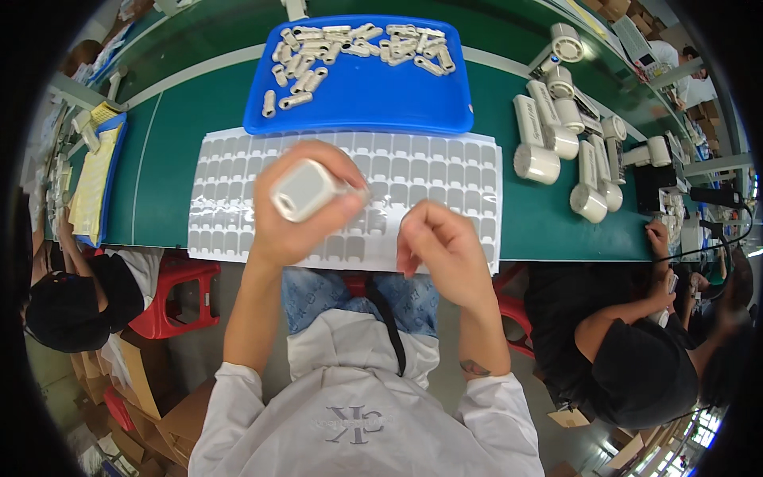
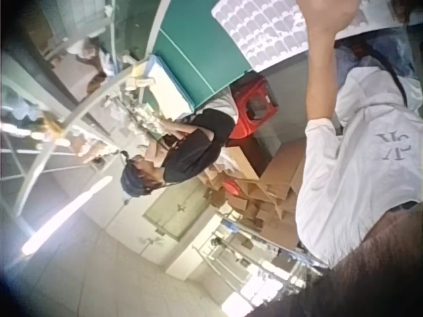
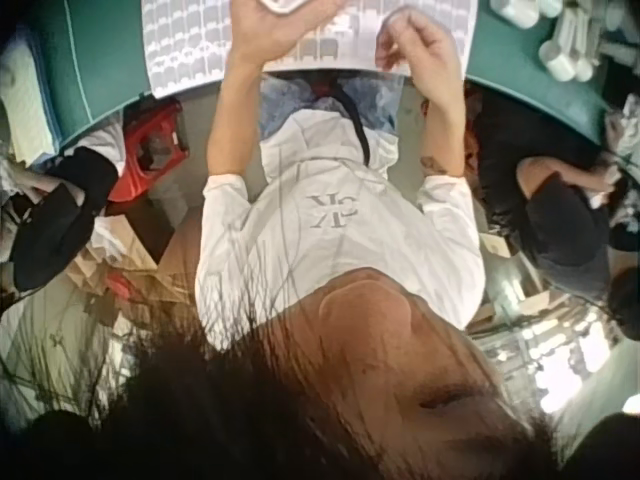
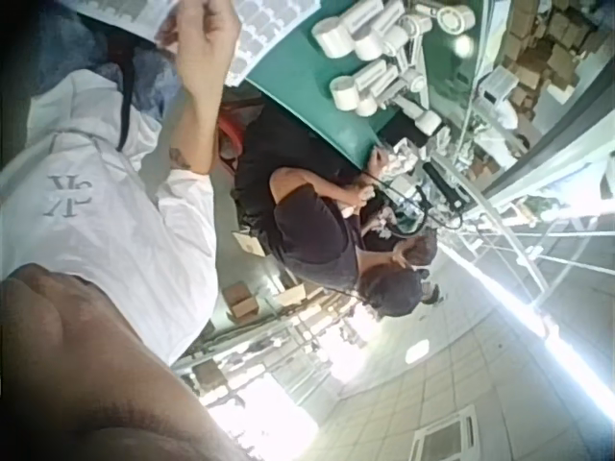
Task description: The person assembles small white electronic devices at a workstation. They pick up a cylindrical body and a circular base from a blue tray, attach the base to the body, and place the completed unit on the table. This process is repeated multiple times throughout the video.
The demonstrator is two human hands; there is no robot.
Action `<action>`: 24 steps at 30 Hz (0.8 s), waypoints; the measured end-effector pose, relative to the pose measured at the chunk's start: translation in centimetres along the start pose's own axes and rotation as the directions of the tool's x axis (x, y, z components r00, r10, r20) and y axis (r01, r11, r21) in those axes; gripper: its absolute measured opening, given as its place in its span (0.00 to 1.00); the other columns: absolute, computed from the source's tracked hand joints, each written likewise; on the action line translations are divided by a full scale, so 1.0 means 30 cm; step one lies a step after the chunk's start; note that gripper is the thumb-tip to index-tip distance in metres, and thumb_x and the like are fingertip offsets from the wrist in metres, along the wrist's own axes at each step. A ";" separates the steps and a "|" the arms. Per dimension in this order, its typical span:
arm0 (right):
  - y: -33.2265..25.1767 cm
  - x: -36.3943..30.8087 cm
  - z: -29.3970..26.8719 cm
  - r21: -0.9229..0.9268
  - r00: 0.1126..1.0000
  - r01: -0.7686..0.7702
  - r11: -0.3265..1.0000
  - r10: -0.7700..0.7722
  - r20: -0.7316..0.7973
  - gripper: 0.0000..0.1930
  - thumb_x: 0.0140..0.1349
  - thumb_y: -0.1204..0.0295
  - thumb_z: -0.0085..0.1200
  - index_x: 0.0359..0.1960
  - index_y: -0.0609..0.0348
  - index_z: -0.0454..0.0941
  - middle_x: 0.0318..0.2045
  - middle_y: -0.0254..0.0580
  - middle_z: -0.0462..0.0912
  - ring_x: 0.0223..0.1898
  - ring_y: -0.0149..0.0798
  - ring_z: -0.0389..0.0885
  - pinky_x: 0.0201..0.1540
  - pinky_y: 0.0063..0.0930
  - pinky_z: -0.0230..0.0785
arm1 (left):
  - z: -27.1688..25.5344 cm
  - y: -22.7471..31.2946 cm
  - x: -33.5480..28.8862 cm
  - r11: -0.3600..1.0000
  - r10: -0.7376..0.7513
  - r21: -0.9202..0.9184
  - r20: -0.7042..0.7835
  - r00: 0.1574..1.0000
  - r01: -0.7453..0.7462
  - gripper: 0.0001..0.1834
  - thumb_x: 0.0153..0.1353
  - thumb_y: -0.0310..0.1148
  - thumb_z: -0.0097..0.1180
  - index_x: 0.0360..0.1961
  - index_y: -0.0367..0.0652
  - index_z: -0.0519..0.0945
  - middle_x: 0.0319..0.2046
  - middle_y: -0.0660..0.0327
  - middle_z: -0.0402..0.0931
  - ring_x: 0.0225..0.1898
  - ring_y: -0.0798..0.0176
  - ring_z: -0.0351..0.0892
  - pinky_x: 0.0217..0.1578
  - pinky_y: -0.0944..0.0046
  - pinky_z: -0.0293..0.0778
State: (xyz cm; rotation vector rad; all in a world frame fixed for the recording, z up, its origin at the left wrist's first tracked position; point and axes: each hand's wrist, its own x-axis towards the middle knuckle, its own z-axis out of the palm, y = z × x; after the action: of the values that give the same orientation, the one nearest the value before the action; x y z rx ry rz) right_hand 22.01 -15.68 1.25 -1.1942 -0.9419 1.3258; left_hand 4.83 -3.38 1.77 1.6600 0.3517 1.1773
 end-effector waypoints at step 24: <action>-0.233 0.940 -0.176 -0.424 0.966 -0.121 0.897 0.008 -0.258 0.30 0.59 0.44 0.54 0.45 0.62 0.76 0.29 0.40 0.80 0.27 0.35 0.82 0.27 0.29 0.75 | -0.546 -0.171 -0.129 0.884 -0.182 0.286 -0.518 0.836 0.370 0.06 0.54 0.27 0.67 0.29 0.37 0.82 0.23 0.63 0.78 0.25 0.74 0.74 0.28 0.73 0.69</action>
State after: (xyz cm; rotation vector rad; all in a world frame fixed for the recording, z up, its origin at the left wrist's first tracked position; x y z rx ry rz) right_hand 30.51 12.52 3.24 -1.7093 -1.0518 1.0043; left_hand -9.01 5.36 -4.71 1.5376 1.1671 1.3401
